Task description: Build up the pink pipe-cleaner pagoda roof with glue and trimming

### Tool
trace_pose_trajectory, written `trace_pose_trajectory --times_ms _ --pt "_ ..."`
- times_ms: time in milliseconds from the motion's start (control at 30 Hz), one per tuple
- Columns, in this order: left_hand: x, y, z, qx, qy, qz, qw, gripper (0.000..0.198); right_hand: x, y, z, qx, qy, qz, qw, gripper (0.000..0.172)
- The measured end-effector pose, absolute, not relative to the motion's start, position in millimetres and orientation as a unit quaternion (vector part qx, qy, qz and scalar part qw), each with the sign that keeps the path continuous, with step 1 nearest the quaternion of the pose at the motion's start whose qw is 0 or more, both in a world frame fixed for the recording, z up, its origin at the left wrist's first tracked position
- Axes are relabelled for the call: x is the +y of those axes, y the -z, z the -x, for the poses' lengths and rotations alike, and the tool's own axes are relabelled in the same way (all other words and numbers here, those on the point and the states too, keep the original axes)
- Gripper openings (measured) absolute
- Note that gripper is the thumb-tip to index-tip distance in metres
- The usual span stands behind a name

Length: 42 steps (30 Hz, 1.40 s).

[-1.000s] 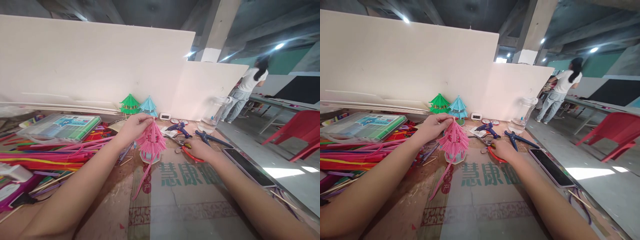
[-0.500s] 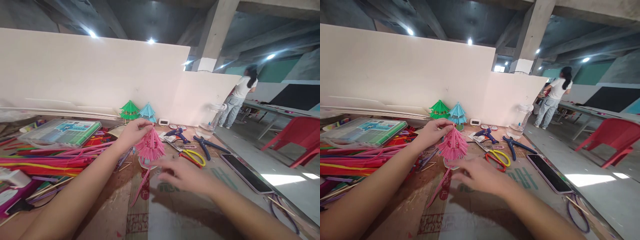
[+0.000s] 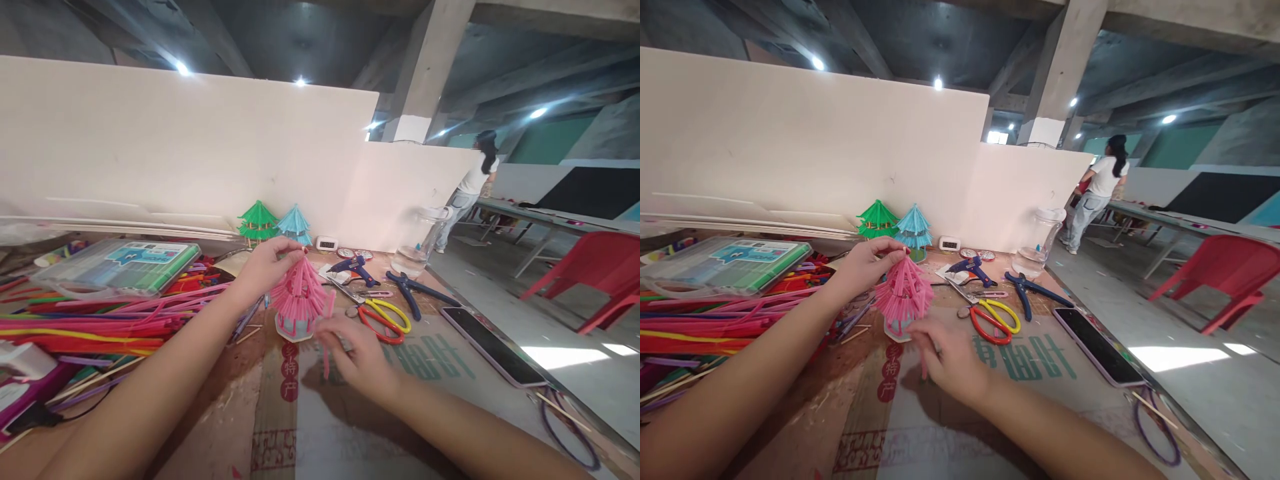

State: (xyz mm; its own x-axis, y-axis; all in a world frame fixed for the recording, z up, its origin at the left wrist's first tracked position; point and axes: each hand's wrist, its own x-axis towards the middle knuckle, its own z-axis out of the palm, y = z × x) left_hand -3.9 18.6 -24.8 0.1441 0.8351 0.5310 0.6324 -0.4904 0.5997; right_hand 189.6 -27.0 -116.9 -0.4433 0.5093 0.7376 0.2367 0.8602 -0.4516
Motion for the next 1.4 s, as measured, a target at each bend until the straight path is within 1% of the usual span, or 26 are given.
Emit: trace_pose_trajectory --times_ms 100,167,233,267,333,400,467,533,633,800,900,1033,1133,1267,1333,1400 --pt "16 23 4 0.500 -0.419 -0.750 0.106 0.037 -17 114 -194 -0.775 -0.189 0.270 0.539 0.012" --pt "11 20 5 0.520 -0.397 -0.753 0.072 0.040 -6 118 -195 -0.735 -0.238 0.288 0.566 0.020" --pt "5 16 6 0.542 -0.348 -0.764 0.035 0.048 6 126 -195 -0.714 -0.273 0.304 0.568 0.028" --pt "1 14 6 0.547 -0.315 -0.775 0.021 0.055 11 129 -195 -0.709 -0.284 0.313 0.565 0.028" --pt "-5 12 6 0.543 -0.261 -0.798 0.000 0.063 18 135 -194 -0.701 -0.300 0.329 0.557 0.021" --pt "-8 11 4 0.537 -0.228 -0.812 -0.008 0.058 22 138 -194 -0.695 -0.313 0.340 0.551 0.016" --pt "-9 11 2 0.541 -0.216 -0.813 -0.005 0.047 22 138 -193 -0.692 -0.317 0.348 0.548 0.018" --pt "-8 10 1 0.544 -0.228 -0.808 0.006 0.039 21 135 -194 -0.694 -0.314 0.352 0.544 0.022" --pt "-5 8 3 0.524 -0.283 -0.803 0.016 0.033 16 128 -195 -0.703 -0.302 0.357 0.535 0.027" --pt "0 9 8 0.512 -0.338 -0.789 0.026 0.030 4 113 -195 -0.737 -0.279 0.354 0.504 0.029" --pt "2 10 8 0.525 -0.363 -0.769 0.038 0.031 -2 106 -194 -0.763 -0.233 0.349 0.491 0.028" --pt "-4 5 6 0.529 -0.402 -0.747 0.023 0.032 -7 97 -195 -0.792 -0.183 0.332 0.479 0.026" --pt "-13 -1 0 0.513 -0.385 -0.764 0.071 0.033 -8 87 -197 -0.799 -0.163 0.333 0.473 0.025" --pt "-18 -1 -7 0.485 -0.370 -0.784 0.118 0.028 -9 73 -194 -0.815 -0.135 0.324 0.461 0.024" --pt "-16 1 -9 0.475 -0.381 -0.779 0.149 0.026 -8 69 -189 -0.828 -0.119 0.309 0.453 0.024" --pt "-13 4 -9 0.458 -0.420 -0.753 0.219 0.028 -7 65 -183 -0.828 -0.114 0.294 0.463 0.024"
